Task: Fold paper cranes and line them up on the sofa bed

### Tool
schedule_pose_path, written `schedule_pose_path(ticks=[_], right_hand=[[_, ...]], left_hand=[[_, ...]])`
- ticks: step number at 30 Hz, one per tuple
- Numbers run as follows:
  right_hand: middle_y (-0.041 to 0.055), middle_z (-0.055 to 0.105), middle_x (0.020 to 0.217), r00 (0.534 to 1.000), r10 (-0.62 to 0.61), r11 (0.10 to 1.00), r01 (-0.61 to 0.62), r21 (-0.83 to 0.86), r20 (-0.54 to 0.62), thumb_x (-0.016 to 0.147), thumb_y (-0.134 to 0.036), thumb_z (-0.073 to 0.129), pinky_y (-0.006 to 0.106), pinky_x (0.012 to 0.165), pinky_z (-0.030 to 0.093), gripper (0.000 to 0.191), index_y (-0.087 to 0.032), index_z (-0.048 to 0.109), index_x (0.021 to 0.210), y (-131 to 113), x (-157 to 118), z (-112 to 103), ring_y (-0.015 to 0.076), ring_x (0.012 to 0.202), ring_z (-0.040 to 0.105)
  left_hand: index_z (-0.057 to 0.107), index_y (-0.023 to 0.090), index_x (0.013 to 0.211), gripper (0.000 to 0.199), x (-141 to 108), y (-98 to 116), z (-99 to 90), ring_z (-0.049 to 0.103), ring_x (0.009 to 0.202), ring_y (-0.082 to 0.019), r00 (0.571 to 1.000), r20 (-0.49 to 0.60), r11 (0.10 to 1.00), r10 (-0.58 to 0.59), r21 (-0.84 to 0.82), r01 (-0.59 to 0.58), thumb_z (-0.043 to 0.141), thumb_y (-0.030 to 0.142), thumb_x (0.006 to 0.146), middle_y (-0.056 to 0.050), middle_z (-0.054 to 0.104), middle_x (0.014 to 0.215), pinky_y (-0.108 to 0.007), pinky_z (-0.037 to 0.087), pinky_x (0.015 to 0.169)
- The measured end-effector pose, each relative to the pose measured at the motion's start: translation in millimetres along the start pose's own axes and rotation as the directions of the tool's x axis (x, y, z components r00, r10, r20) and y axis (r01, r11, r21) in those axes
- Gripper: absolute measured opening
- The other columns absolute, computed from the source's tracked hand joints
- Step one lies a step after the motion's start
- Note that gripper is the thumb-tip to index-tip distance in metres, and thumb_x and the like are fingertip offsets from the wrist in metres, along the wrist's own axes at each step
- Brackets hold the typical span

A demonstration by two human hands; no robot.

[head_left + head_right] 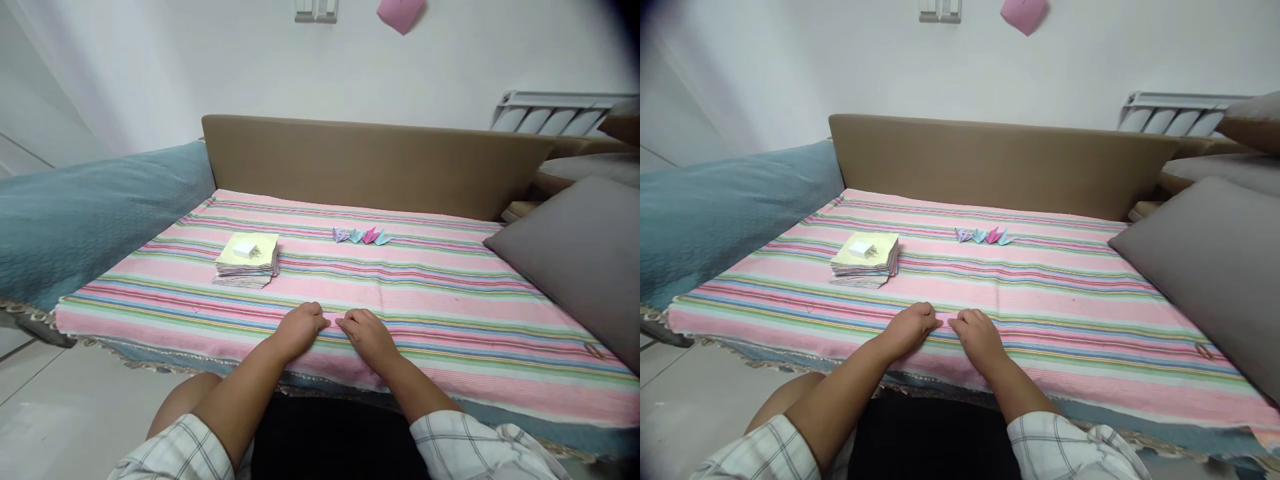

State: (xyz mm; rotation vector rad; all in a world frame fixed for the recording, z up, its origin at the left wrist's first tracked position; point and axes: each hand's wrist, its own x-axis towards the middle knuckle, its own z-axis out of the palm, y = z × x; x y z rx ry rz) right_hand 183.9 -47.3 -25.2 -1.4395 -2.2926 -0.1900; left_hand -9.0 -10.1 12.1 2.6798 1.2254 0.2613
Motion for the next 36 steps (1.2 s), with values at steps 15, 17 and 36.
schedule_pose_path(ticks=[15,17,36], right_hand=[[0.0010,0.064,0.091,0.994,0.073,0.994,-0.078,0.075,0.076,0.089,-0.023,0.050,0.026,0.067,0.039,0.019,-0.029,0.068,0.094,-0.1,-1.1,-6.9,0.0173,0.086,0.053],[0.0012,0.064,0.092,0.990,0.099,0.990,-0.108,0.096,0.097,0.090,-0.024,0.049,0.026,0.067,0.040,0.019,-0.028,0.068,0.094,-0.8,-0.9,-8.3,0.0174,0.086,0.053],[0.0016,0.062,0.092,0.999,0.015,1.000,-0.016,0.015,0.036,0.088,-0.018,0.050,0.027,0.070,0.039,0.022,-0.029,0.066,0.099,-0.7,-4.2,-2.1,0.0171,0.085,0.051]], left_hand=[[0.064,0.022,0.081,0.023,-4.6,-3.1,-9.9,0.052,0.084,-0.016,0.993,0.035,0.989,-0.113,-0.088,0.115,0.046,0.033,0.086,-0.001,0.058,0.084,-0.025,0.035,0.068],[0.062,0.021,0.078,0.021,-4.8,-5.2,-12.3,0.053,0.082,-0.016,0.984,0.047,0.977,-0.174,-0.120,0.179,0.046,0.033,0.085,-0.001,0.057,0.081,-0.024,0.036,0.067],[0.062,0.029,0.108,0.027,1.4,10.5,8.1,0.048,0.089,-0.021,0.995,-0.101,0.995,-0.029,0.090,0.038,0.048,0.039,0.087,-0.006,0.056,0.093,-0.036,0.035,0.077]])
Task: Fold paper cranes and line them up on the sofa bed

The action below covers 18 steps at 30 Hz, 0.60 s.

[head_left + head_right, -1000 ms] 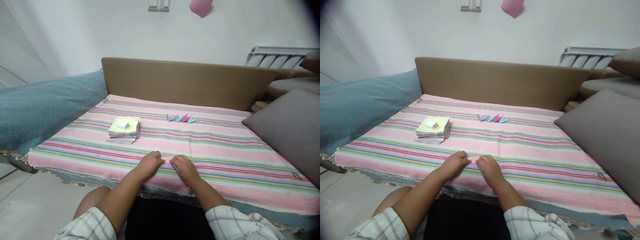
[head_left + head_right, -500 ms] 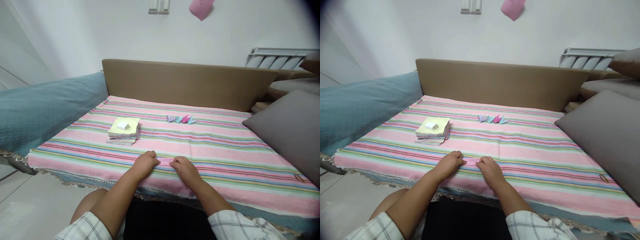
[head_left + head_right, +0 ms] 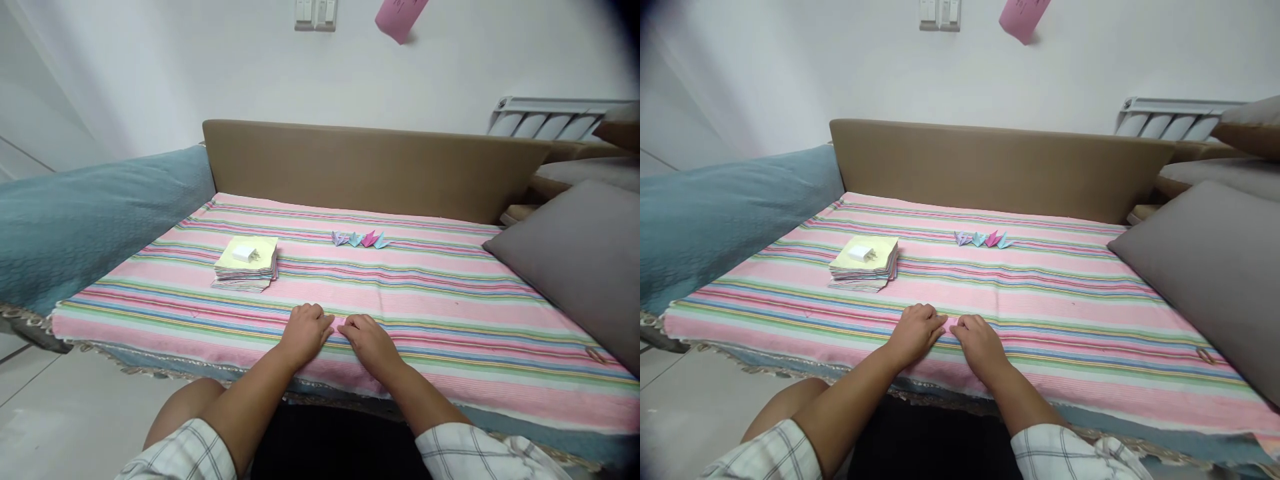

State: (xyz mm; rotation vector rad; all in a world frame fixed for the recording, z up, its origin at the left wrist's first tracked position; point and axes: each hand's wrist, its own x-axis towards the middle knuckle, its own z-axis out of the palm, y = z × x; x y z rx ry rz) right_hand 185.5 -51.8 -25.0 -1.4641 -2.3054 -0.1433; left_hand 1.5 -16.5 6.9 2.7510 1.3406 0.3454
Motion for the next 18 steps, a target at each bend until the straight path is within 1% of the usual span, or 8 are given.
schedule_pose_path(ticks=[4,7,9,11,13,15,16,18], right_hand=[[0.0041,0.061,0.095,1.000,-0.017,0.998,0.017,-0.061,-0.002,0.086,-0.014,0.050,0.029,0.072,0.039,0.026,-0.026,0.063,0.106,-5.5,-4.8,-0.6,0.0181,0.085,0.051],[0.0070,0.061,0.100,1.000,-0.029,0.993,0.030,-0.117,0.006,0.085,-0.012,0.049,0.031,0.076,0.040,0.031,-0.022,0.060,0.113,-11.8,-10.5,-1.3,0.0197,0.087,0.052],[0.0078,0.062,0.102,1.000,-0.025,0.991,0.027,-0.132,0.010,0.085,-0.010,0.048,0.033,0.078,0.039,0.032,-0.021,0.060,0.112,-14.3,-13.8,-3.0,0.0206,0.090,0.052],[0.0069,0.063,0.099,1.000,0.018,0.995,-0.018,-0.099,0.000,0.085,-0.010,0.047,0.033,0.079,0.040,0.029,-0.021,0.063,0.107,-13.2,-15.2,-5.8,0.0205,0.089,0.053],[0.0060,0.063,0.094,0.994,0.107,0.994,-0.108,-0.026,-0.030,0.085,-0.012,0.046,0.031,0.077,0.040,0.027,-0.021,0.065,0.102,-8.3,-14.2,-8.8,0.0192,0.086,0.054],[0.0066,0.062,0.092,0.976,0.205,0.978,-0.202,0.044,-0.077,0.088,-0.016,0.043,0.030,0.076,0.041,0.027,-0.020,0.065,0.102,-1.8,-11.3,-10.4,0.0186,0.086,0.054],[0.0070,0.062,0.092,0.969,0.229,0.973,-0.224,0.064,-0.097,0.089,-0.018,0.042,0.031,0.077,0.042,0.027,-0.020,0.065,0.103,1.0,-9.6,-10.2,0.0188,0.087,0.054],[0.0075,0.061,0.099,0.970,0.214,0.975,-0.206,0.079,-0.118,0.090,-0.020,0.042,0.032,0.080,0.041,0.028,-0.022,0.064,0.106,4.0,-6.4,-7.9,0.0196,0.092,0.053]], left_hand=[[0.060,0.030,0.112,0.029,0.7,1.2,1.7,0.048,0.089,-0.022,0.998,0.023,0.998,-0.050,0.034,0.049,0.048,0.038,0.087,-0.006,0.055,0.094,-0.036,0.035,0.076],[0.060,0.031,0.113,0.030,0.6,0.7,2.0,0.048,0.090,-0.023,0.998,0.030,0.998,-0.056,0.038,0.055,0.048,0.039,0.087,-0.006,0.055,0.095,-0.036,0.035,0.076],[0.060,0.031,0.113,0.030,0.6,0.4,2.1,0.048,0.090,-0.023,0.998,0.037,0.998,-0.057,0.031,0.056,0.049,0.039,0.086,-0.006,0.055,0.095,-0.036,0.035,0.075],[0.060,0.031,0.113,0.030,0.7,0.2,2.0,0.048,0.089,-0.023,0.997,0.043,0.998,-0.063,0.019,0.062,0.048,0.038,0.086,-0.006,0.055,0.094,-0.036,0.035,0.075],[0.060,0.031,0.113,0.030,0.8,0.3,1.6,0.048,0.090,-0.022,0.997,0.048,0.998,-0.067,0.007,0.067,0.048,0.038,0.087,-0.006,0.055,0.094,-0.036,0.035,0.076],[0.060,0.032,0.114,0.030,1.0,0.5,1.0,0.048,0.090,-0.022,0.996,0.051,0.997,-0.071,0.000,0.072,0.048,0.038,0.087,-0.006,0.054,0.094,-0.036,0.035,0.076],[0.060,0.032,0.113,0.030,1.0,0.7,0.7,0.048,0.090,-0.022,0.996,0.051,0.997,-0.073,-0.002,0.073,0.048,0.038,0.087,-0.006,0.054,0.094,-0.035,0.035,0.076],[0.060,0.032,0.113,0.030,0.9,0.9,0.3,0.048,0.090,-0.022,0.996,0.051,0.997,-0.075,-0.001,0.075,0.048,0.038,0.087,-0.006,0.054,0.094,-0.035,0.035,0.076]])
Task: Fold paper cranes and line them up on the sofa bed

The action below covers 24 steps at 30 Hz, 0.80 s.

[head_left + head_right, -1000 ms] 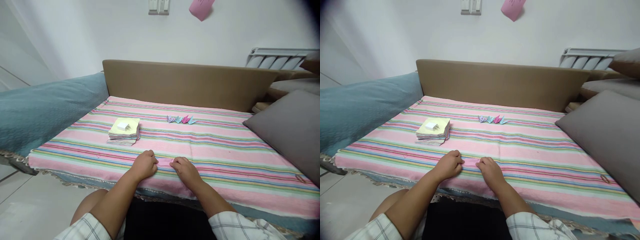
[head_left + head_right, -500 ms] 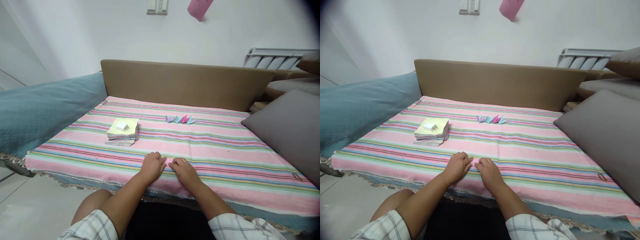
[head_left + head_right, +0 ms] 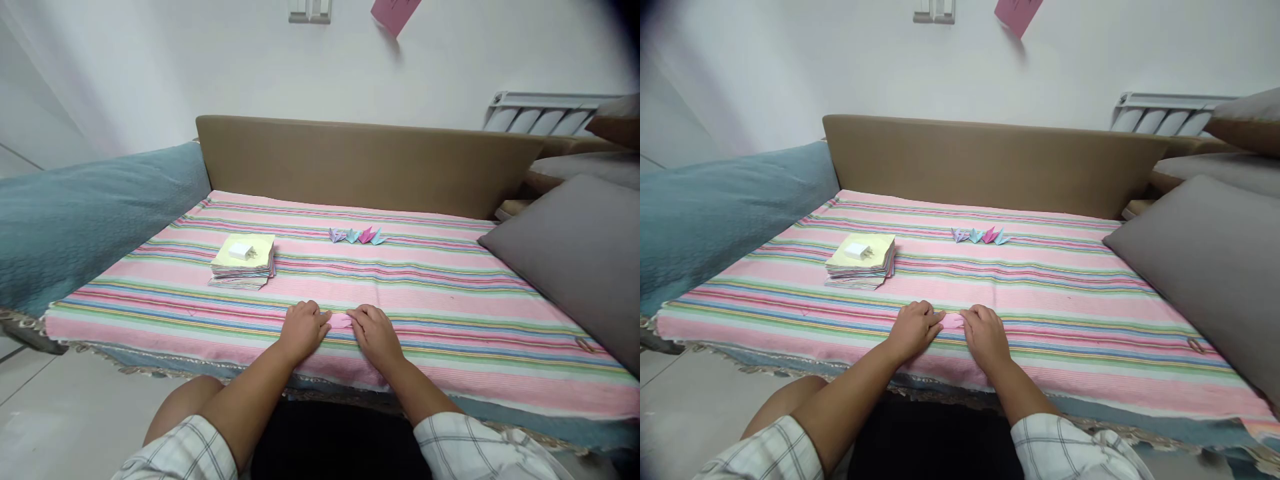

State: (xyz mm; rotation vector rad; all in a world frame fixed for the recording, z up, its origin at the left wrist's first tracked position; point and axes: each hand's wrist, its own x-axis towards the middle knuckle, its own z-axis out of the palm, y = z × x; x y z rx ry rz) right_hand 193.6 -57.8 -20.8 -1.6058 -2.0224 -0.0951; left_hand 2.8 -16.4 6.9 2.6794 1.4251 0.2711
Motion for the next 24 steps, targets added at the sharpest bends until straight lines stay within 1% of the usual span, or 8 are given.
schedule_pose_path(ticks=[4,10,13,16,18,20,22,24], right_hand=[[0.0074,0.057,0.118,0.995,-0.089,0.996,0.089,-0.003,0.037,0.091,-0.023,0.043,0.038,0.090,0.038,0.031,-0.025,0.058,0.118,-4.5,1.3,7.9,0.0216,0.107,0.048],[0.0075,0.057,0.123,0.995,-0.043,0.995,0.051,-0.083,0.095,0.090,-0.027,0.046,0.040,0.091,0.037,0.032,-0.024,0.058,0.119,-9.7,0.2,9.9,0.0239,0.109,0.048],[0.0078,0.055,0.127,0.994,-0.045,0.989,0.059,-0.135,0.100,0.089,-0.030,0.048,0.042,0.092,0.037,0.033,-0.023,0.057,0.120,-7.8,-1.8,7.2,0.0256,0.112,0.047],[0.0091,0.054,0.129,0.994,-0.020,0.990,0.035,-0.139,0.107,0.089,-0.034,0.049,0.043,0.093,0.038,0.036,-0.021,0.057,0.121,-2.5,-4.5,3.4,0.0268,0.113,0.047],[0.0096,0.056,0.127,0.994,0.019,0.996,-0.009,-0.088,0.111,0.089,-0.036,0.047,0.042,0.093,0.038,0.036,-0.019,0.059,0.119,2.9,-5.3,0.7,0.0264,0.112,0.048],[0.0093,0.059,0.121,0.992,0.071,0.997,-0.073,0.014,0.102,0.091,-0.034,0.042,0.041,0.095,0.039,0.034,-0.019,0.062,0.114,8.2,-4.6,-1.0,0.0243,0.111,0.050],[0.0082,0.061,0.117,0.986,0.139,0.980,-0.151,0.131,0.093,0.091,-0.031,0.040,0.039,0.095,0.039,0.032,-0.020,0.064,0.110,11.3,-2.2,-1.6,0.0223,0.110,0.050],[0.0067,0.059,0.119,0.969,0.220,0.948,-0.239,0.211,0.111,0.089,-0.031,0.042,0.040,0.095,0.038,0.030,-0.023,0.066,0.106,10.8,1.8,-1.6,0.0224,0.112,0.049]], left_hand=[[0.061,0.033,0.112,0.029,-0.7,-0.2,0.9,0.048,0.088,-0.021,1.000,-0.014,1.000,0.004,0.001,-0.004,0.049,0.038,0.086,-0.005,0.054,0.092,-0.035,0.035,0.077],[0.060,0.034,0.112,0.029,-1.0,-1.4,3.7,0.047,0.088,-0.021,1.000,-0.024,1.000,0.014,0.013,-0.014,0.048,0.038,0.087,-0.005,0.054,0.093,-0.035,0.034,0.076],[0.060,0.034,0.113,0.029,-1.1,-2.0,5.2,0.047,0.088,-0.021,0.999,-0.033,1.000,0.019,0.018,-0.019,0.048,0.039,0.087,-0.005,0.054,0.093,-0.034,0.034,0.075],[0.060,0.034,0.113,0.029,-1.2,-2.7,6.5,0.047,0.088,-0.021,0.999,-0.047,1.000,0.019,0.015,-0.019,0.048,0.039,0.087,-0.005,0.054,0.093,-0.034,0.034,0.074],[0.060,0.034,0.113,0.029,-1.1,-3.0,6.9,0.047,0.088,-0.021,0.998,-0.051,1.000,0.021,0.009,-0.021,0.049,0.039,0.087,-0.005,0.054,0.093,-0.034,0.034,0.075],[0.060,0.034,0.113,0.029,-0.8,-3.1,6.9,0.047,0.088,-0.021,0.998,-0.055,1.000,0.024,0.008,-0.024,0.049,0.038,0.087,-0.005,0.054,0.093,-0.034,0.034,0.075],[0.060,0.034,0.114,0.029,-0.5,-3.2,6.8,0.047,0.088,-0.021,0.998,-0.057,1.000,0.029,0.011,-0.029,0.048,0.038,0.087,-0.005,0.054,0.093,-0.034,0.035,0.075],[0.060,0.034,0.114,0.029,-0.2,-3.4,6.8,0.047,0.087,-0.021,0.998,-0.057,0.999,0.030,0.014,-0.029,0.047,0.038,0.088,-0.005,0.054,0.092,-0.034,0.035,0.075]])
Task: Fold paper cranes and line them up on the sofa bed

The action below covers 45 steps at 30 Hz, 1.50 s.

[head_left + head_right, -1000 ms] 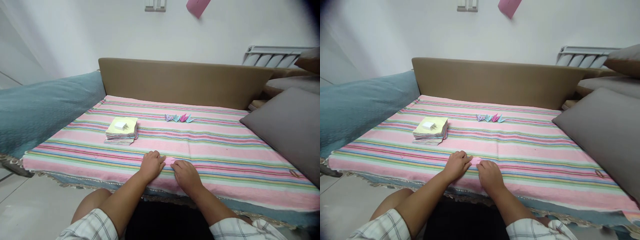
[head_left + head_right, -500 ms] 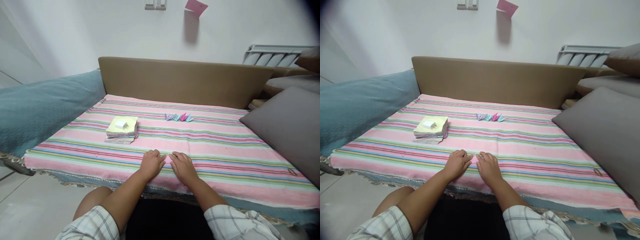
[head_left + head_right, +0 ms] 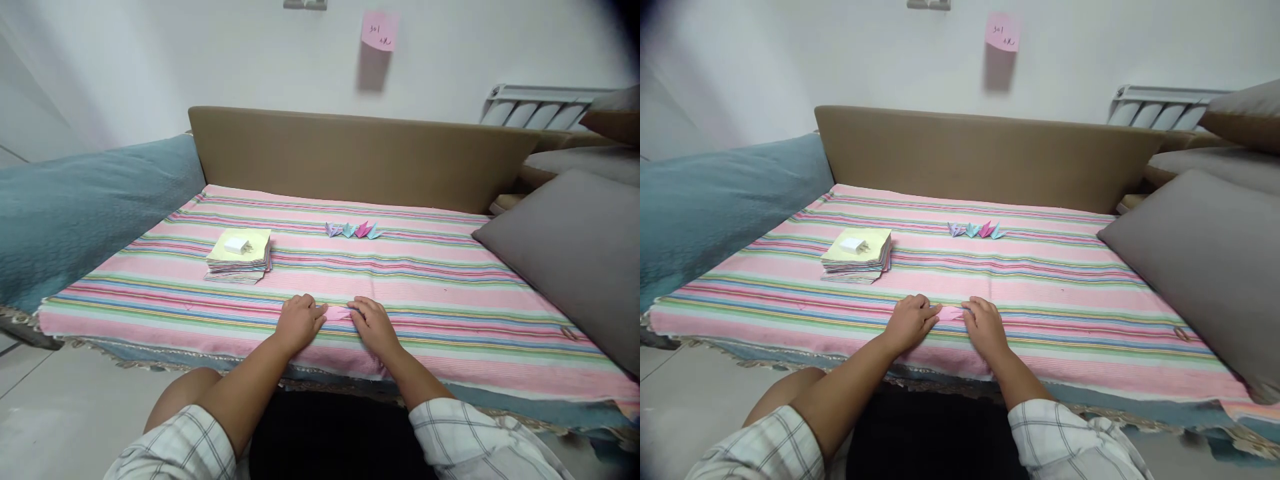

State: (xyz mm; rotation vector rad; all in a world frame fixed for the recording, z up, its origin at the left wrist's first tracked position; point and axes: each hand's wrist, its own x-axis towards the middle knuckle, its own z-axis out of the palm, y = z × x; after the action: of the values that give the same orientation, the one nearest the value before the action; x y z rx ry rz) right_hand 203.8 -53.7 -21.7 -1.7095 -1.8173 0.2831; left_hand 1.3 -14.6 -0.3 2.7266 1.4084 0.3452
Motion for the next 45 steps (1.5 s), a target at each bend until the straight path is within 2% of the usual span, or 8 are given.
schedule_pose_path(ticks=[8,14,23,29,34,37,41,45], right_hand=[[0.0035,0.053,0.125,0.958,0.278,0.957,-0.282,0.062,0.064,0.081,-0.039,0.050,0.049,0.094,0.033,0.023,-0.025,0.067,0.076,-19.1,17.1,3.4,0.0271,0.117,0.043],[0.0050,0.053,0.120,0.965,0.255,0.967,-0.254,-0.033,0.062,0.082,-0.047,0.049,0.048,0.091,0.033,0.034,-0.021,0.062,0.063,-19.0,24.0,6.0,0.0272,0.114,0.043],[0.0055,0.051,0.119,0.974,0.208,0.971,-0.194,-0.139,0.089,0.083,-0.046,0.051,0.045,0.088,0.035,0.033,-0.021,0.061,0.063,-14.8,25.1,6.8,0.0270,0.112,0.041],[0.0068,0.052,0.116,0.984,0.167,0.980,-0.159,-0.118,0.060,0.080,-0.047,0.055,0.043,0.083,0.037,0.031,-0.020,0.057,0.063,-4.1,23.7,9.3,0.0269,0.109,0.044],[0.0055,0.054,0.117,0.989,0.149,0.988,-0.148,-0.050,0.020,0.077,-0.039,0.058,0.044,0.083,0.039,0.016,-0.023,0.057,0.073,6.5,22.5,13.7,0.0272,0.109,0.045],[0.0065,0.058,0.111,0.995,0.067,0.998,-0.065,0.021,-0.070,0.080,-0.028,0.052,0.042,0.085,0.041,0.008,-0.023,0.058,0.081,11.4,21.0,12.6,0.0245,0.104,0.050],[0.0090,0.063,0.105,0.969,-0.082,0.995,0.091,0.030,-0.232,0.086,-0.019,0.038,0.038,0.090,0.042,0.025,-0.019,0.059,0.099,4.1,8.7,7.3,0.0208,0.102,0.054],[0.0078,0.059,0.123,0.908,-0.416,0.902,0.408,-0.144,-0.037,0.091,-0.022,0.036,0.042,0.103,0.030,0.035,-0.019,0.053,0.121,-19.2,-13.5,11.8,0.0199,0.119,0.048]], left_hand=[[0.061,0.034,0.113,0.029,-0.7,-1.6,2.8,0.047,0.086,-0.020,1.000,-0.018,1.000,-0.007,-0.009,0.007,0.048,0.039,0.087,-0.004,0.055,0.092,-0.034,0.035,0.073],[0.061,0.034,0.113,0.030,-0.7,0.0,2.2,0.048,0.087,-0.020,1.000,-0.012,1.000,-0.015,-0.017,0.015,0.049,0.040,0.087,-0.004,0.055,0.093,-0.034,0.035,0.074],[0.059,0.033,0.115,0.031,-0.7,-0.4,1.9,0.048,0.088,-0.020,1.000,-0.007,1.000,-0.012,-0.019,0.012,0.050,0.039,0.087,-0.004,0.056,0.096,-0.034,0.035,0.076],[0.057,0.037,0.118,0.032,-1.6,-0.2,2.1,0.047,0.088,-0.020,1.000,-0.014,1.000,0.001,-0.016,-0.002,0.049,0.039,0.087,-0.004,0.055,0.096,-0.033,0.034,0.075],[0.054,0.046,0.118,0.032,-2.0,0.0,2.6,0.046,0.086,-0.019,1.000,-0.008,1.000,0.020,-0.002,-0.020,0.047,0.038,0.088,-0.003,0.052,0.093,-0.033,0.032,0.073],[0.055,0.048,0.117,0.031,-1.0,-1.3,3.9,0.044,0.086,-0.019,1.000,-0.003,1.000,0.021,-0.010,-0.021,0.048,0.040,0.088,-0.003,0.051,0.092,-0.033,0.031,0.073],[0.055,0.048,0.117,0.030,-0.2,-1.8,4.0,0.044,0.086,-0.019,1.000,0.001,1.000,0.024,-0.014,-0.024,0.046,0.040,0.089,-0.003,0.050,0.091,-0.033,0.031,0.073],[0.064,0.038,0.106,0.027,-0.3,-0.4,2.4,0.044,0.085,-0.019,1.000,0.009,1.000,0.017,-0.013,-0.017,0.043,0.042,0.089,-0.004,0.051,0.091,-0.033,0.032,0.073]])
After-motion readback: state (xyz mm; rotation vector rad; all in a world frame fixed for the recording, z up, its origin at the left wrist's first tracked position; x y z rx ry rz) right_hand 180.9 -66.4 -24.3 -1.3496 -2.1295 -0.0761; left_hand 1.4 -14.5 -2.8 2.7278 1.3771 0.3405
